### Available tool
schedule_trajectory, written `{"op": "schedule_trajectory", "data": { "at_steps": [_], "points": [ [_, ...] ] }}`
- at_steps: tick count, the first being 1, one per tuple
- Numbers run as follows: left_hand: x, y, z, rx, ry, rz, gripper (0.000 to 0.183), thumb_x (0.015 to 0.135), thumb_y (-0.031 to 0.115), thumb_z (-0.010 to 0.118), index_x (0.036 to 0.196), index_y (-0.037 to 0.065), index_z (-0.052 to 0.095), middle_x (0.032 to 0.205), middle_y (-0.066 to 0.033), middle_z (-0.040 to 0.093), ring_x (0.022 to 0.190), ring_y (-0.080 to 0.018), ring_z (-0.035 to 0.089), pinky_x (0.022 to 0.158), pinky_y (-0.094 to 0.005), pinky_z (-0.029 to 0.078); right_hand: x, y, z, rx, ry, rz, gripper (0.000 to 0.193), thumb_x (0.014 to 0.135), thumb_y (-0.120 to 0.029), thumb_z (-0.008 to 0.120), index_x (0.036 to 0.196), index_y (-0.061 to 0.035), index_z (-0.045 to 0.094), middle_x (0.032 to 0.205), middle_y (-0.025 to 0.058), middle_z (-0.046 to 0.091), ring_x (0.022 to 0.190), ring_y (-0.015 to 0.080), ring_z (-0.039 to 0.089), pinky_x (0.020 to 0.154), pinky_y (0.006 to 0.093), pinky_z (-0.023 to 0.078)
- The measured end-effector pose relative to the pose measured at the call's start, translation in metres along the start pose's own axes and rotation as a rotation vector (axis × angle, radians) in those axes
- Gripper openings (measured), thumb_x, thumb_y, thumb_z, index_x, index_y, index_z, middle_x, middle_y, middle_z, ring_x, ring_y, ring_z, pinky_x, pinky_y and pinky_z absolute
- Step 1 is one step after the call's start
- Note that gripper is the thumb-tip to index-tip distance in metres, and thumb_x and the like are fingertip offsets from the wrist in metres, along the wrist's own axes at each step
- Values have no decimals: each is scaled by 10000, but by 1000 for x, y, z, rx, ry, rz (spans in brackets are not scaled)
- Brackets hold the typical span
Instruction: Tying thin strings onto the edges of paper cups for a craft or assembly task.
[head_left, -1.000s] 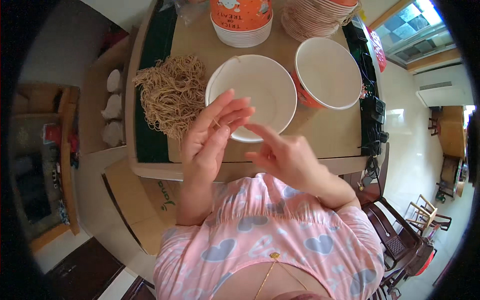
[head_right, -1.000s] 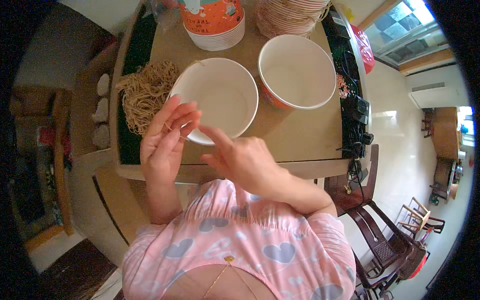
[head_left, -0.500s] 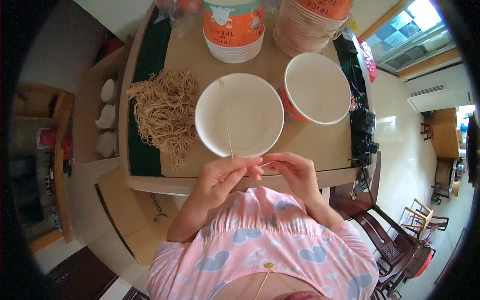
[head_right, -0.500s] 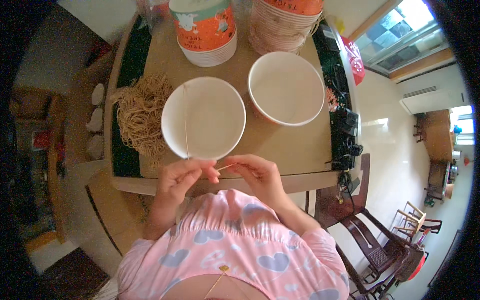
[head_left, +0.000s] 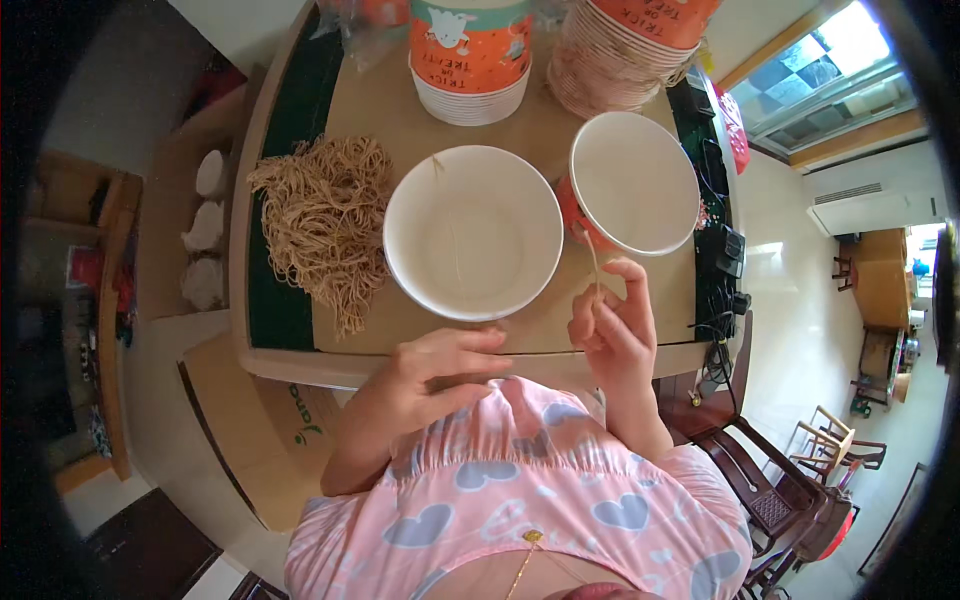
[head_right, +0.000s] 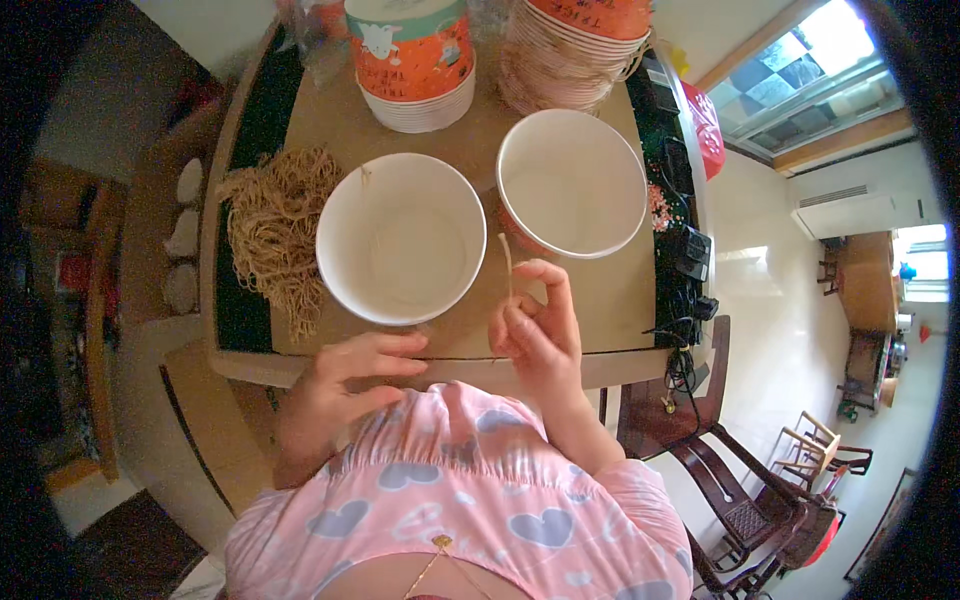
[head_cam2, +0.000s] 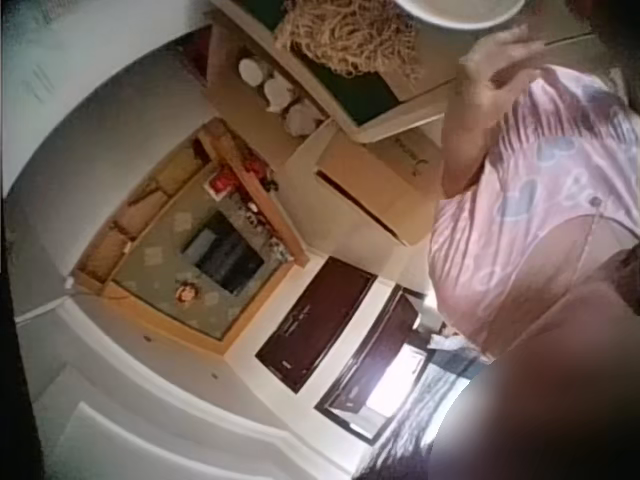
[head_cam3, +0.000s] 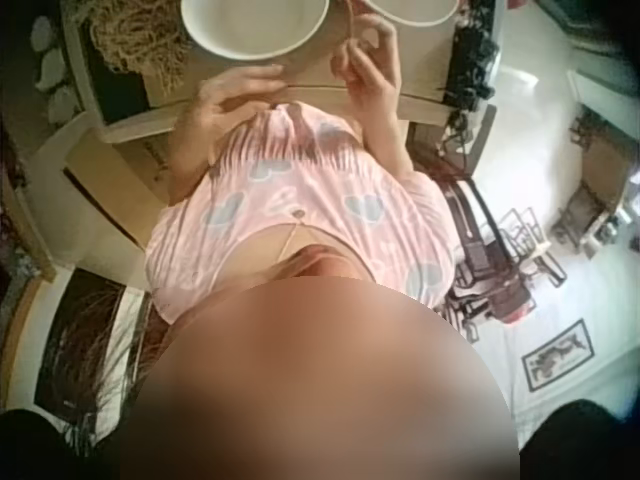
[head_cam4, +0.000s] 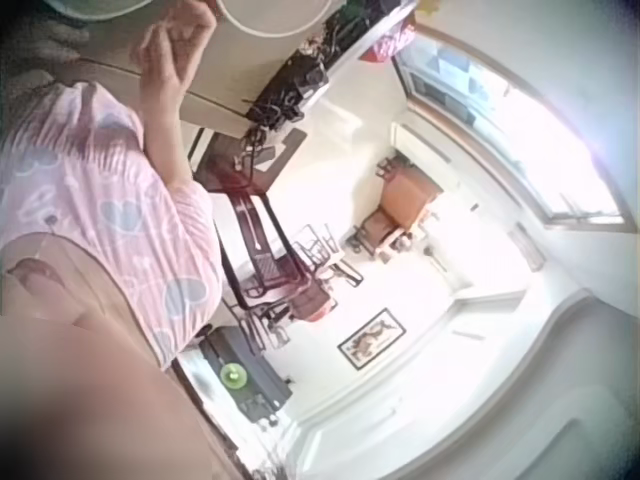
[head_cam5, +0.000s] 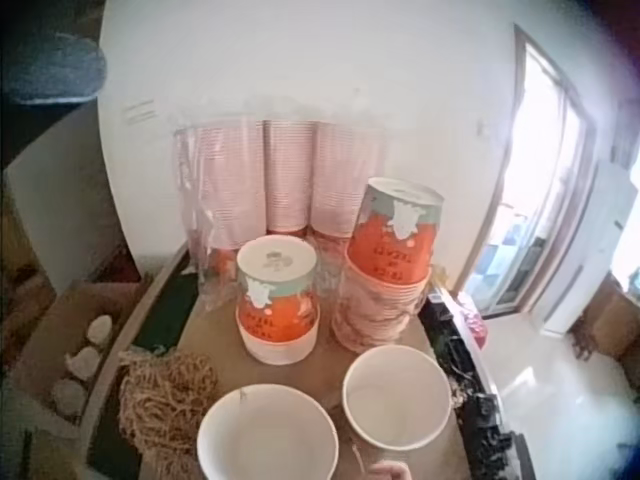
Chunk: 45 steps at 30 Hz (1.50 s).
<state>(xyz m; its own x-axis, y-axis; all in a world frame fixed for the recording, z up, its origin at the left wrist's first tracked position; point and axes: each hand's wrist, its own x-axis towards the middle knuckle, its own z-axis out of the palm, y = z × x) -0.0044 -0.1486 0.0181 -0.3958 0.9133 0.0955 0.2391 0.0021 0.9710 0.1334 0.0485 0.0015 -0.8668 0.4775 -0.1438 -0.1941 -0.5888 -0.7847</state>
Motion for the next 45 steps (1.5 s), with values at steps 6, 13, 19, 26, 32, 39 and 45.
{"op": "schedule_trajectory", "data": {
  "at_steps": [6,13,19,26,32,39,45],
  "points": [
    [11,24,7,-79,208,-238,186,865,53,670,1043,5,683,826,-41,607,702,-79,551,635,-222,446,-17,6,12,-528,-338,-292,538,918,94,405,1395,-8,180,853,105,535,720,156,520,677,274,459],
    [27,-8,35,-635,140,-208,94,876,44,670,959,4,686,872,-5,613,769,-49,582,648,-193,465,-16,4,18,-861,-474,-375,583,852,134,522,1375,39,282,942,180,634,840,205,664,648,283,500],
    [27,-6,28,-652,252,-206,50,856,3,673,904,5,682,883,-3,607,780,-40,585,646,-186,466,-19,7,8,-884,-404,-143,557,866,121,501,1371,24,287,802,119,605,701,153,617,612,249,468],
    [29,2,33,-352,302,-25,93,832,-45,664,894,23,659,822,-20,577,721,-68,534,649,-199,431,-6,24,18,-564,-180,-178,434,874,64,607,1265,-5,432,713,-2,548,572,48,414,510,197,331],
    [30,3,30,-4,389,58,141,851,10,681,810,26,546,741,-18,502,629,-58,503,531,-225,410,-7,16,21,-684,-125,-202,151,855,75,638,985,12,595,771,-1,594,658,10,474,557,160,354],
    [34,10,30,158,316,90,151,893,36,625,804,17,504,720,-81,479,562,-186,494,521,-293,414,-8,17,17,-742,-91,-206,105,850,97,628,919,24,597,774,14,622,678,12,527,550,150,376],
    [37,5,27,113,268,133,73,925,65,575,882,9,553,773,-111,537,649,-265,544,582,-341,434,-14,7,22,-706,-70,-189,84,808,71,660,856,15,619,703,42,618,589,58,513,521,196,379]
  ]
}}
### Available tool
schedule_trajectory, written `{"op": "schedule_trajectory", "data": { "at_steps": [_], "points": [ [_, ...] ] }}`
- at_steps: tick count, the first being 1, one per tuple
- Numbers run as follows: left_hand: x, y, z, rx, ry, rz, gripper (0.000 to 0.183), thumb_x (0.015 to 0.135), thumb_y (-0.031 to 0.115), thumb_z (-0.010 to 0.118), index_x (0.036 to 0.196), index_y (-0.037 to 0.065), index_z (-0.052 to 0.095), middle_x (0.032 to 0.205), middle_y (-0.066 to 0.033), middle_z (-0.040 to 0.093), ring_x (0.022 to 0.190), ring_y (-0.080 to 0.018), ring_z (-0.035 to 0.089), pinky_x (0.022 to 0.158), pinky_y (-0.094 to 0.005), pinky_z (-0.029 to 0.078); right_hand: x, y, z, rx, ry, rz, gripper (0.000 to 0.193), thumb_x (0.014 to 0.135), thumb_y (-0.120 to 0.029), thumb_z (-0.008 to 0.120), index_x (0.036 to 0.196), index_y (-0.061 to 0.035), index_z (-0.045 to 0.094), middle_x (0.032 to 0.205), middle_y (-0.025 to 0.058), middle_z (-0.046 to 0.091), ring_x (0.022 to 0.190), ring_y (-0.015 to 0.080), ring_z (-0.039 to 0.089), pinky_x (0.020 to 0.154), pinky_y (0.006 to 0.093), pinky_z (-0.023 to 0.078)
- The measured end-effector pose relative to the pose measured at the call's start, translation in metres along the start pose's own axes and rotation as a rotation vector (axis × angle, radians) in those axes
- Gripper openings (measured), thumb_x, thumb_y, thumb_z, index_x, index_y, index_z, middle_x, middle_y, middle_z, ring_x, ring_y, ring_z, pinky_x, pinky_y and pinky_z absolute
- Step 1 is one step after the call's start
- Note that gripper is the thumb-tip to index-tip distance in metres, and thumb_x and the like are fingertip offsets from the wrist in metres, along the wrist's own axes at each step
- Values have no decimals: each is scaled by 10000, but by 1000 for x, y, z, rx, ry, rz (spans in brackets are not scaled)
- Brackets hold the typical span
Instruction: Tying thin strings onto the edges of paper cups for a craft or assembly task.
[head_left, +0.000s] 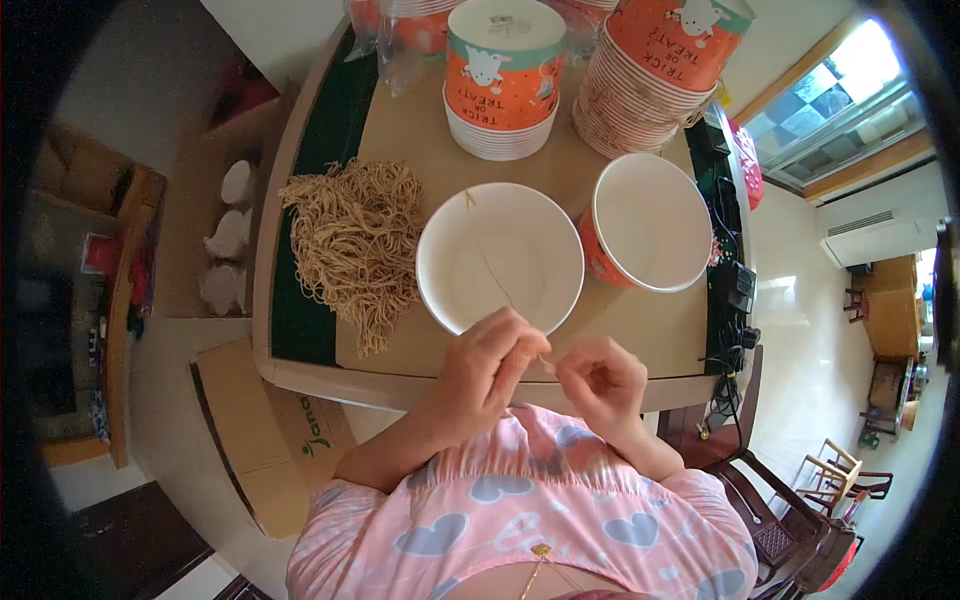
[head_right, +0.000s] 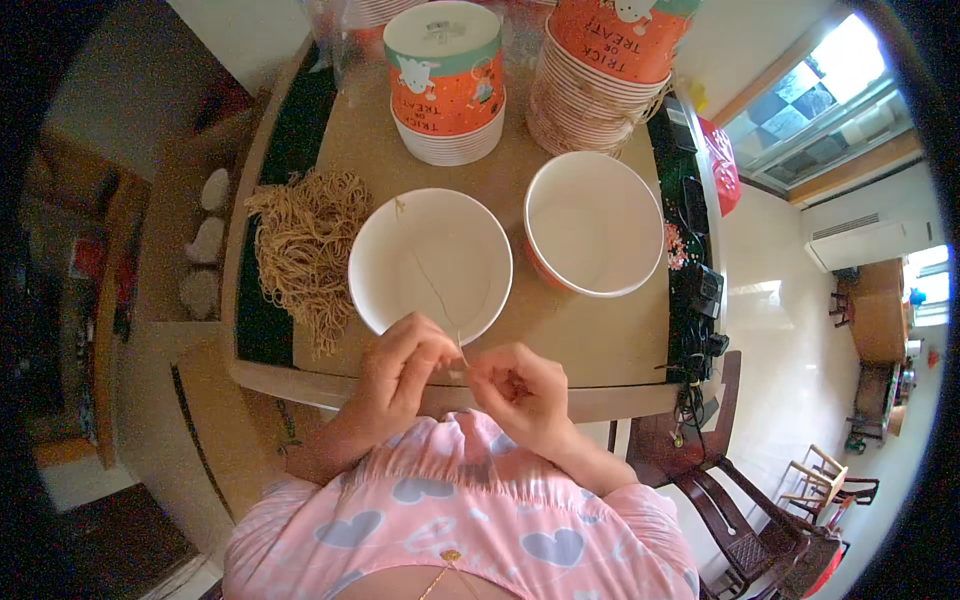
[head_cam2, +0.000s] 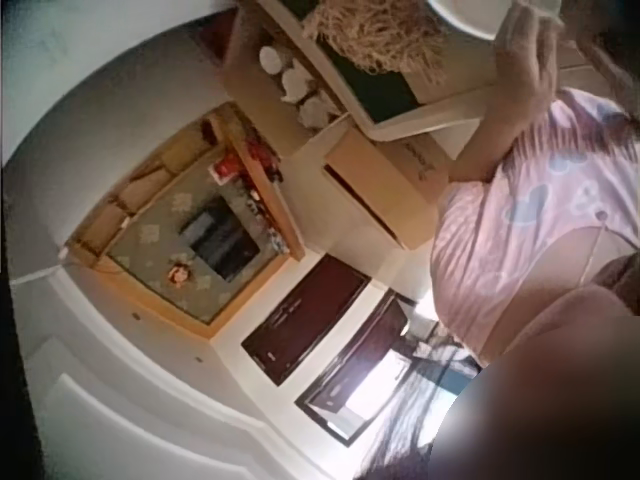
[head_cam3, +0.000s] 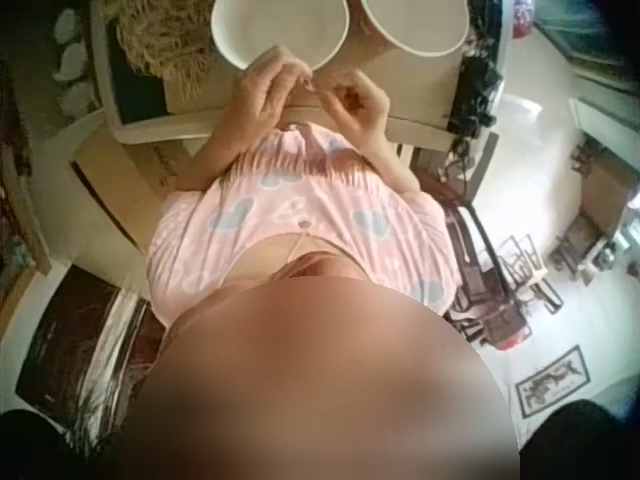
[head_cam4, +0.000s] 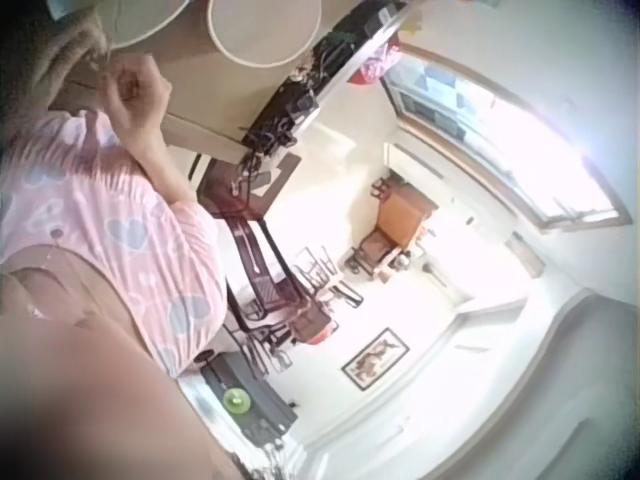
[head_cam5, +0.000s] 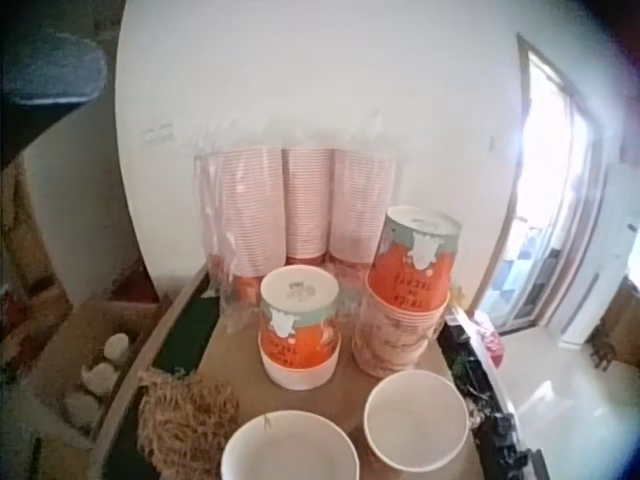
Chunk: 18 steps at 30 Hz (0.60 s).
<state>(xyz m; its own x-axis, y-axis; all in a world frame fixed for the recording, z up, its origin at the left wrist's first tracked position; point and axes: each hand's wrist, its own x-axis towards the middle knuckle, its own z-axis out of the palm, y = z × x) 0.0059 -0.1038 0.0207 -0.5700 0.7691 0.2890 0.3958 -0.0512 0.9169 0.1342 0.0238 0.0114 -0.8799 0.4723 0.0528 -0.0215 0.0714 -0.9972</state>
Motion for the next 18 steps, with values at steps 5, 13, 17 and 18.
{"op": "schedule_trajectory", "data": {
  "at_steps": [5,13,17,18],
  "points": [
    [23,-2,3,384,-20,198,238,844,145,644,1041,17,605,892,-136,610,830,-291,604,703,-399,477,6,-13,-21,353,-661,-198,42,820,-1,665,786,10,643,779,130,667,741,248,652,676,357,512],
    [39,-5,-10,228,25,-327,102,831,54,657,930,32,652,767,-103,676,691,-164,678,617,-285,511,21,14,-8,-153,-125,-368,156,741,-6,699,881,-27,633,1091,147,623,941,293,616,800,381,494],
    [42,-1,-20,144,23,-377,88,827,15,659,910,-2,635,739,-31,660,721,-53,621,660,-231,503,42,26,0,-393,51,-560,197,683,25,731,848,-27,636,1234,175,586,1160,359,555,931,432,462],
    [41,-3,-21,81,27,-389,87,829,12,658,912,-4,636,751,-26,663,728,-58,624,665,-229,506,43,28,2,-386,55,-565,193,684,24,732,842,-27,633,1252,179,579,1183,369,543,945,441,459]
  ]
}}
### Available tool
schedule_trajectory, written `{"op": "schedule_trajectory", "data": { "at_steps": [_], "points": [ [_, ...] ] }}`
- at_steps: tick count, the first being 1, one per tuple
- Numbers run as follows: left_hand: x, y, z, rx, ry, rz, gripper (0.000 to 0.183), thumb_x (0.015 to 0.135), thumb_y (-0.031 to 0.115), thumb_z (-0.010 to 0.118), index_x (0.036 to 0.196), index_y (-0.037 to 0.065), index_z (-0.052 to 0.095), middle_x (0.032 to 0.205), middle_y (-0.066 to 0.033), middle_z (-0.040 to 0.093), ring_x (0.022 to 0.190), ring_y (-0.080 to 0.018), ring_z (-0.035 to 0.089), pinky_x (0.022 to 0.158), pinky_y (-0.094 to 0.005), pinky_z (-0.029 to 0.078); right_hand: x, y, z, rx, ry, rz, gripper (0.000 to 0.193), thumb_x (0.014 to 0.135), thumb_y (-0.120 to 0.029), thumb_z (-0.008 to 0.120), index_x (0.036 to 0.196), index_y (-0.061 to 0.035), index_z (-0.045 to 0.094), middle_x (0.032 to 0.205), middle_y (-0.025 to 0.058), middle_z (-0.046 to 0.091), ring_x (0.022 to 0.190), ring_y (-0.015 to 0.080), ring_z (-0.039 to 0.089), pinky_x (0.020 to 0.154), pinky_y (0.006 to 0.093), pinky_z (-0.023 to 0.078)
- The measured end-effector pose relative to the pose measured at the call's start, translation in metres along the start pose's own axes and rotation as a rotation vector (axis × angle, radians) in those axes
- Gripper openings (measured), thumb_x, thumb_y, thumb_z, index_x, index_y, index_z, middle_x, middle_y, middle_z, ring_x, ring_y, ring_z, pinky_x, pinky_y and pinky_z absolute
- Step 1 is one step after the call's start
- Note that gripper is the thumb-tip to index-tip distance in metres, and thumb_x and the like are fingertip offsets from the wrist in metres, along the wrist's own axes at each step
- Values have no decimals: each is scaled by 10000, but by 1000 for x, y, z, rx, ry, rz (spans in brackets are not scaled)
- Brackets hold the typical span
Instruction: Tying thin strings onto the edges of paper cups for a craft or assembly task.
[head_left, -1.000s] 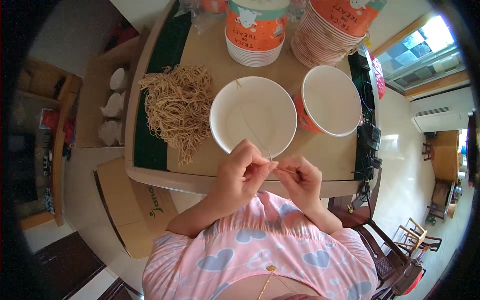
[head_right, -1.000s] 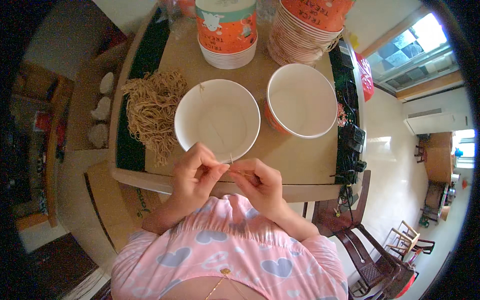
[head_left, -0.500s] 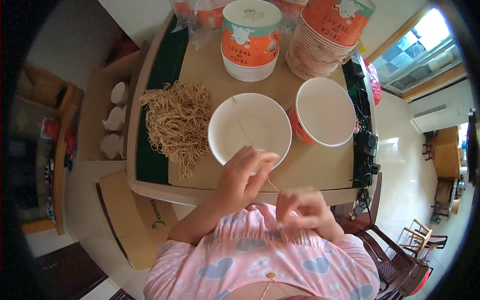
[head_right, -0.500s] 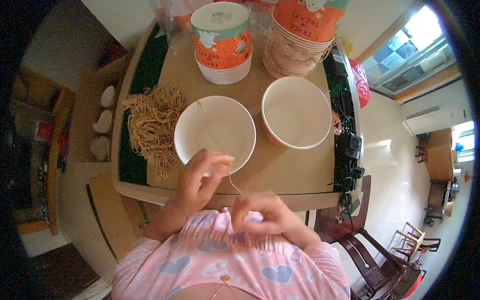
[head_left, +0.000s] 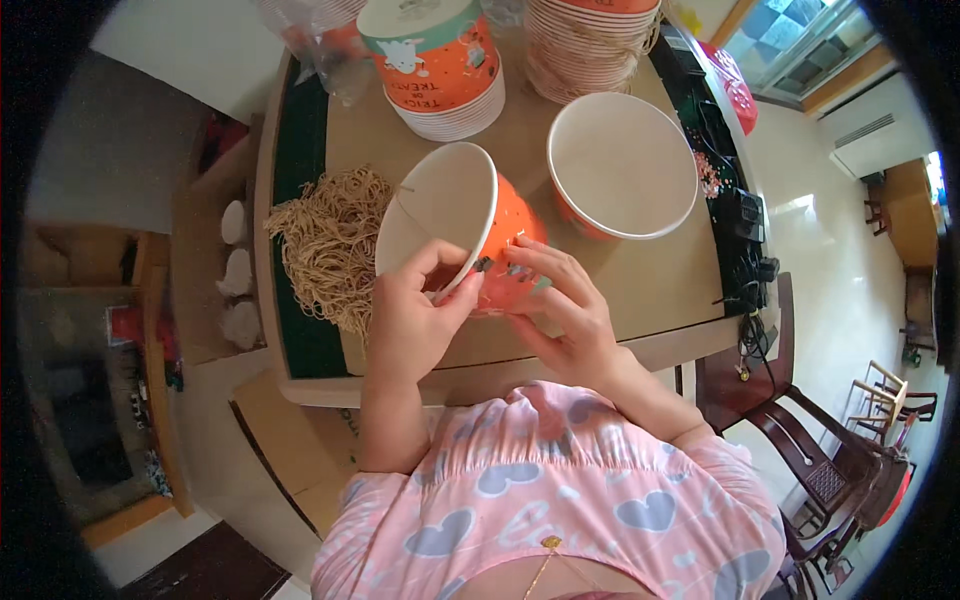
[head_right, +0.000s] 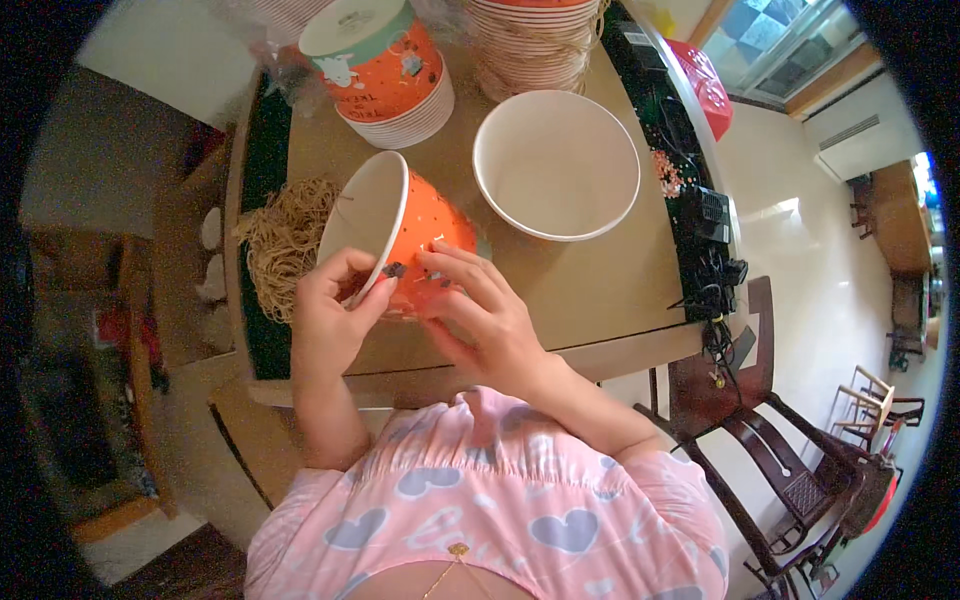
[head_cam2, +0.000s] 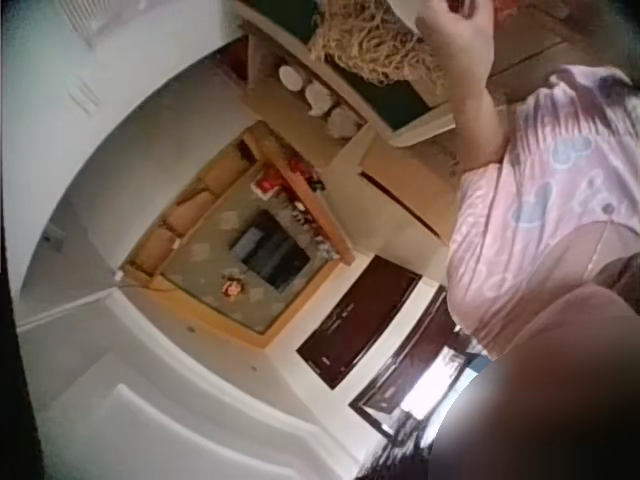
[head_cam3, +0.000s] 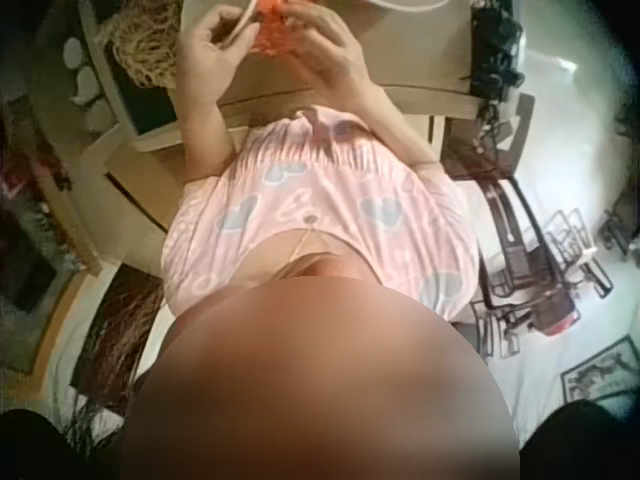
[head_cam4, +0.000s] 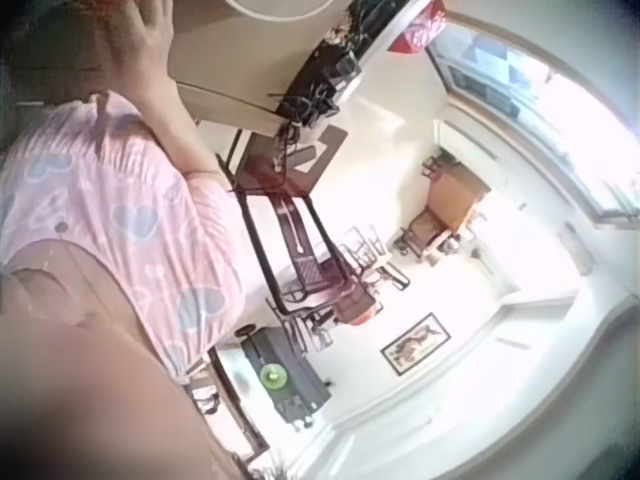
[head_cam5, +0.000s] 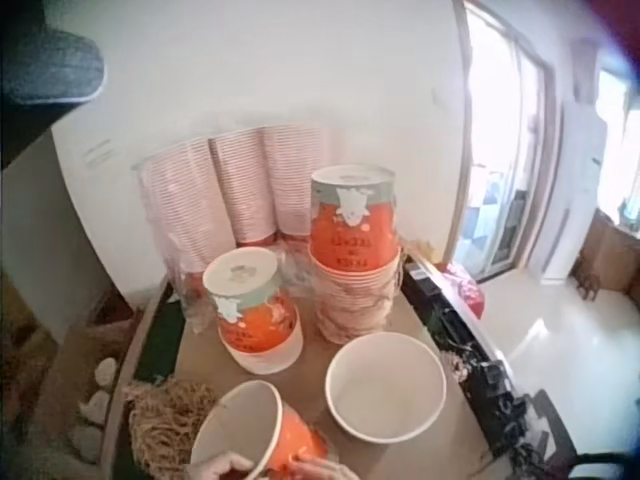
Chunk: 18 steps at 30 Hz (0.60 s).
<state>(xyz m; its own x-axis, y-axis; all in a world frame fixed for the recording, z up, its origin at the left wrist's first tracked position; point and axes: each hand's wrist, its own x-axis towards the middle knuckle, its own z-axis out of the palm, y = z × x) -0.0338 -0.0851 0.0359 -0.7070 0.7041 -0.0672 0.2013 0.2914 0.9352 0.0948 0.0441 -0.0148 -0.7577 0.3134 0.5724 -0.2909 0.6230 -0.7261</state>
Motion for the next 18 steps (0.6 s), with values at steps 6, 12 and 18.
{"op": "schedule_trajectory", "data": {
  "at_steps": [6,12,18],
  "points": [
    [-1,-1,-5,-140,-70,-34,120,832,-16,641,952,-18,635,842,-16,663,769,-62,615,697,-215,497,-4,3,1,8,-2,12,184,707,9,727,845,-35,613,1302,166,555,1238,379,508,974,457,456],
    [0,-2,-11,-193,-141,-59,154,848,-28,615,1002,-33,624,908,-27,659,797,-62,608,727,-210,496,-4,2,0,10,-16,17,186,731,-15,722,865,-43,596,1316,146,545,1245,366,499,986,458,450],
    [-3,-6,-9,-301,-115,-100,121,840,-26,632,961,-26,634,883,-19,668,803,-53,609,745,-212,499,-4,2,1,-9,-19,8,168,745,-7,699,871,-35,590,1324,162,538,1244,368,500,985,453,448]
  ]
}}
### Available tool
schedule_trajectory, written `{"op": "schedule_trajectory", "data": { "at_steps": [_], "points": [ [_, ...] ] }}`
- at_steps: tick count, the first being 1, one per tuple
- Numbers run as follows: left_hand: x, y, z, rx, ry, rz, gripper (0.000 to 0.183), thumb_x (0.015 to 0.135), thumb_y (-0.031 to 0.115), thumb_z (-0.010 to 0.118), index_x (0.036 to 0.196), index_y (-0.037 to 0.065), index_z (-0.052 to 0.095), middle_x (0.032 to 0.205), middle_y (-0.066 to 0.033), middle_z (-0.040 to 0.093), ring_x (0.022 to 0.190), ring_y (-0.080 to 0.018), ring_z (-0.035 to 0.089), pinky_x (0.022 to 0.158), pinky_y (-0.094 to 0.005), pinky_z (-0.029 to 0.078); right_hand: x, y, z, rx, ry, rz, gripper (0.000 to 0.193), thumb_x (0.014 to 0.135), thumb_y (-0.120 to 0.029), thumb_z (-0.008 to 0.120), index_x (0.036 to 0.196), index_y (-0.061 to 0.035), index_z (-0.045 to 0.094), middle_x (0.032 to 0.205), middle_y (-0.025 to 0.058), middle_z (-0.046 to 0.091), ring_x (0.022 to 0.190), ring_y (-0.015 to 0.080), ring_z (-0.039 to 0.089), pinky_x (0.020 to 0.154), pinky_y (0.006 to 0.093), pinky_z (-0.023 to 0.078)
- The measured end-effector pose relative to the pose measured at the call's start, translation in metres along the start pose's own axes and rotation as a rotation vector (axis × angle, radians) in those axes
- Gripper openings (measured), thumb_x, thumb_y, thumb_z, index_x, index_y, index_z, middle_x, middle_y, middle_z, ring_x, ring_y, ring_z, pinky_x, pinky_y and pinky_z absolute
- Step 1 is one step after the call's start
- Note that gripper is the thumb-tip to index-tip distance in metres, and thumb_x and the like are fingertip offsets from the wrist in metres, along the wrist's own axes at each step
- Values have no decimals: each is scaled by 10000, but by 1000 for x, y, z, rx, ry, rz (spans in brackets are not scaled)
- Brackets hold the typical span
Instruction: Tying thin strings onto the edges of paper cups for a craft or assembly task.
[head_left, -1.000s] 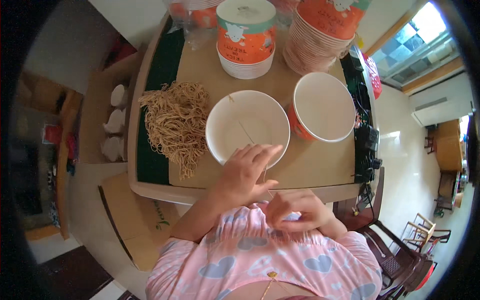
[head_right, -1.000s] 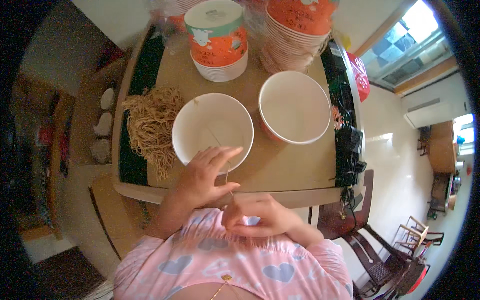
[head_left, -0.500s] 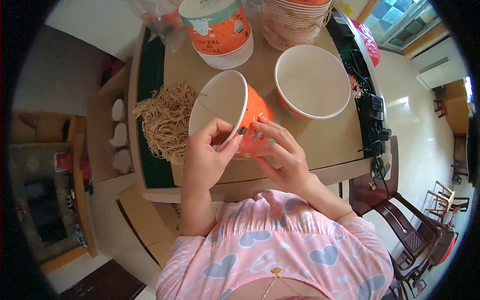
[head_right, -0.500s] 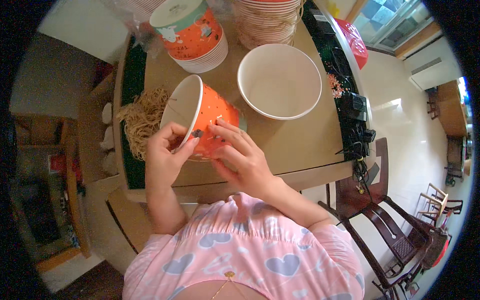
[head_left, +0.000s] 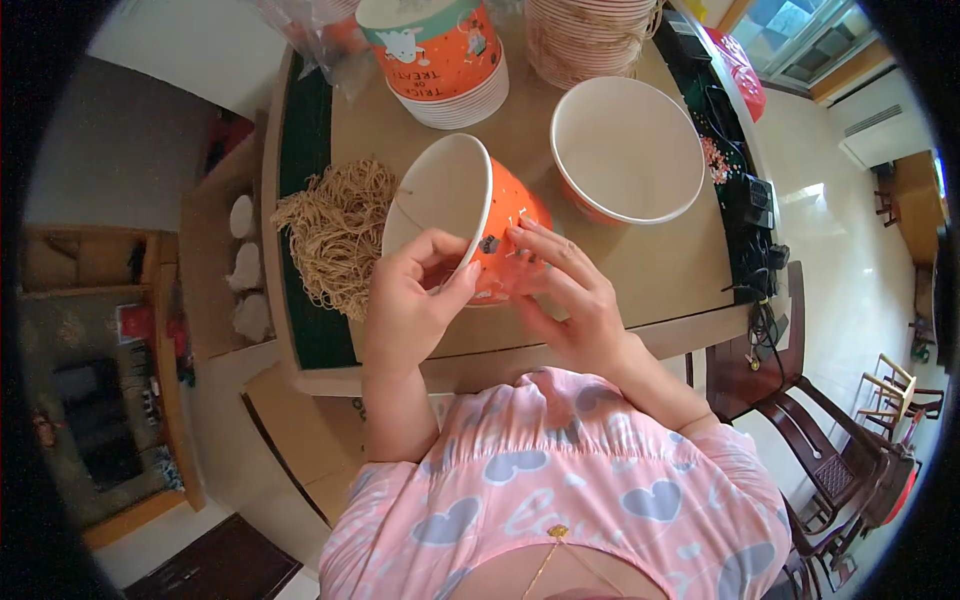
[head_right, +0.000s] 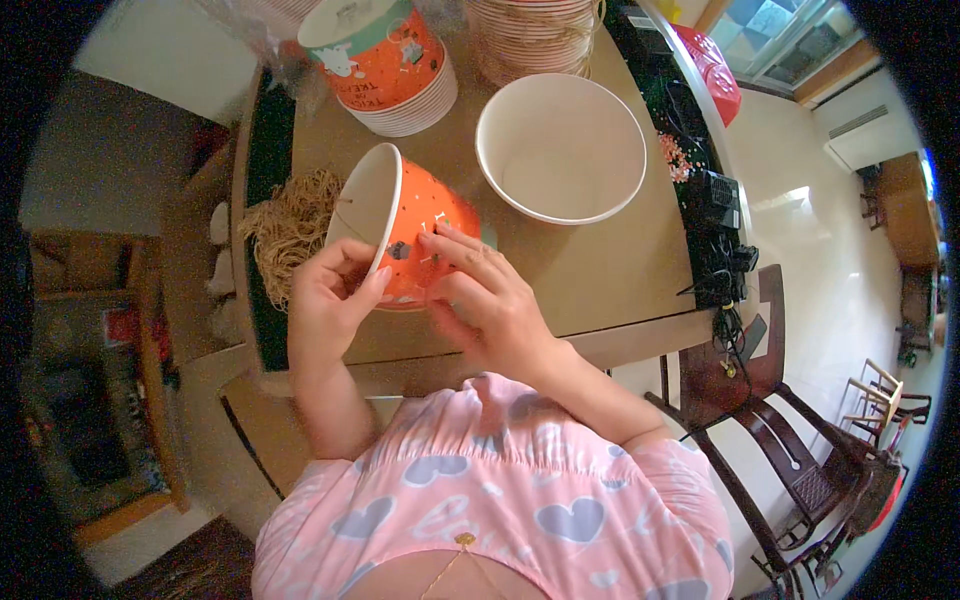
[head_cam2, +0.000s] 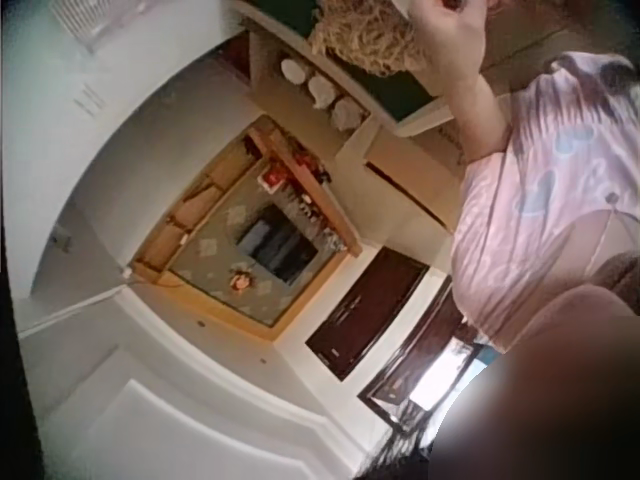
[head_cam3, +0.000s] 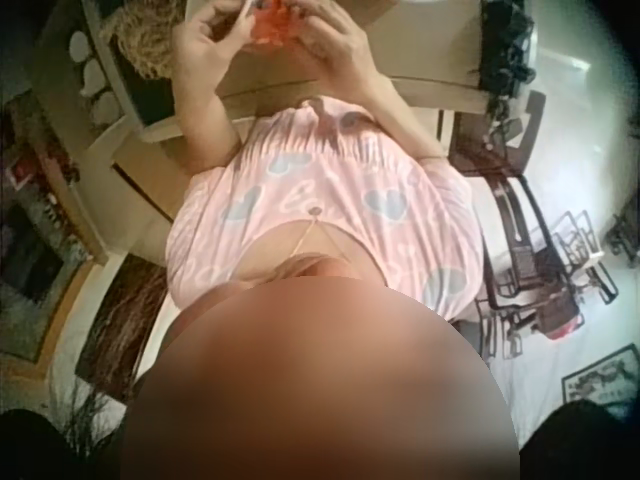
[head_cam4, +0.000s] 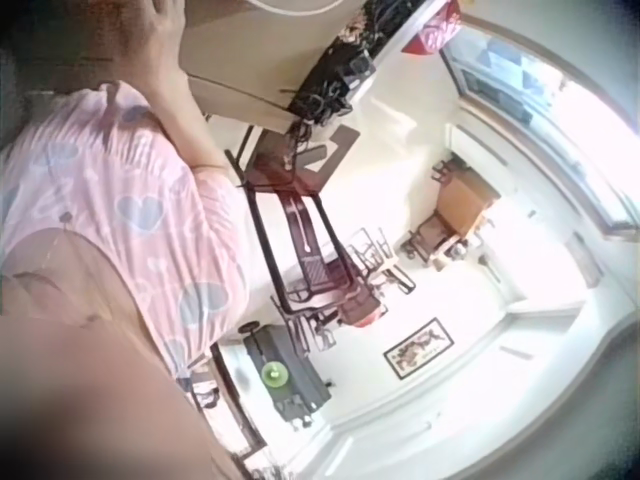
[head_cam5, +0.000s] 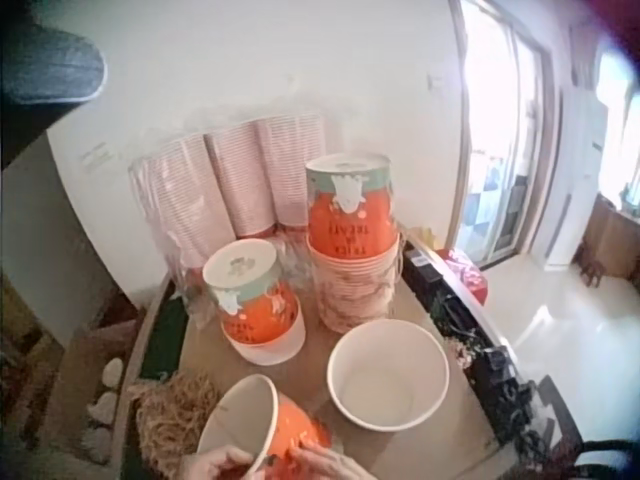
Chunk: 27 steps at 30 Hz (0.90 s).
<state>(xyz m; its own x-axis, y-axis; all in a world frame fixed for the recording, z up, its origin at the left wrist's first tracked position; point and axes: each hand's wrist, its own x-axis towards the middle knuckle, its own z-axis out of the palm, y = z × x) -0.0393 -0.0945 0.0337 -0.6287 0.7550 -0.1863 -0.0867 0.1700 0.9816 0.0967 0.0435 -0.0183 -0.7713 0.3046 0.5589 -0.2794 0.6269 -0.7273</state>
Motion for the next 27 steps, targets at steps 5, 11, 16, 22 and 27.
{"op": "schedule_trajectory", "data": {
  "at_steps": [5,11,16,22,27],
  "points": [
    [-3,0,4,24,-72,13,197,826,-33,665,1010,-23,596,933,-61,678,868,-110,651,810,-260,542,-1,3,3,31,15,29,164,750,6,682,879,-34,590,1315,184,538,1227,375,513,970,444,455],
    [0,-10,22,37,-60,-30,171,833,-16,655,1000,-32,622,945,-80,682,886,-152,671,790,-287,560,-13,6,6,95,28,208,158,748,10,686,870,-31,594,1289,191,553,1196,382,534,960,439,461],
    [8,-17,31,156,-9,11,193,825,8,652,1015,-22,644,935,-85,698,856,-162,684,766,-287,559,-18,6,6,93,111,47,148,754,33,670,866,-28,595,1294,185,551,1200,366,533,959,435,466],
    [17,-18,39,183,2,-4,215,822,12,647,1035,-14,656,931,-92,705,852,-162,688,770,-285,556,-22,13,1,15,120,43,152,755,8,677,876,-29,593,1286,153,562,1183,361,541,940,431,477],
    [20,-16,43,204,-17,-31,211,821,8,645,1030,-19,656,935,-101,704,854,-154,684,771,-282,556,-22,15,-4,-21,160,29,145,751,12,695,835,-25,583,1230,153,598,1106,346,589,890,408,493]
  ]
}}
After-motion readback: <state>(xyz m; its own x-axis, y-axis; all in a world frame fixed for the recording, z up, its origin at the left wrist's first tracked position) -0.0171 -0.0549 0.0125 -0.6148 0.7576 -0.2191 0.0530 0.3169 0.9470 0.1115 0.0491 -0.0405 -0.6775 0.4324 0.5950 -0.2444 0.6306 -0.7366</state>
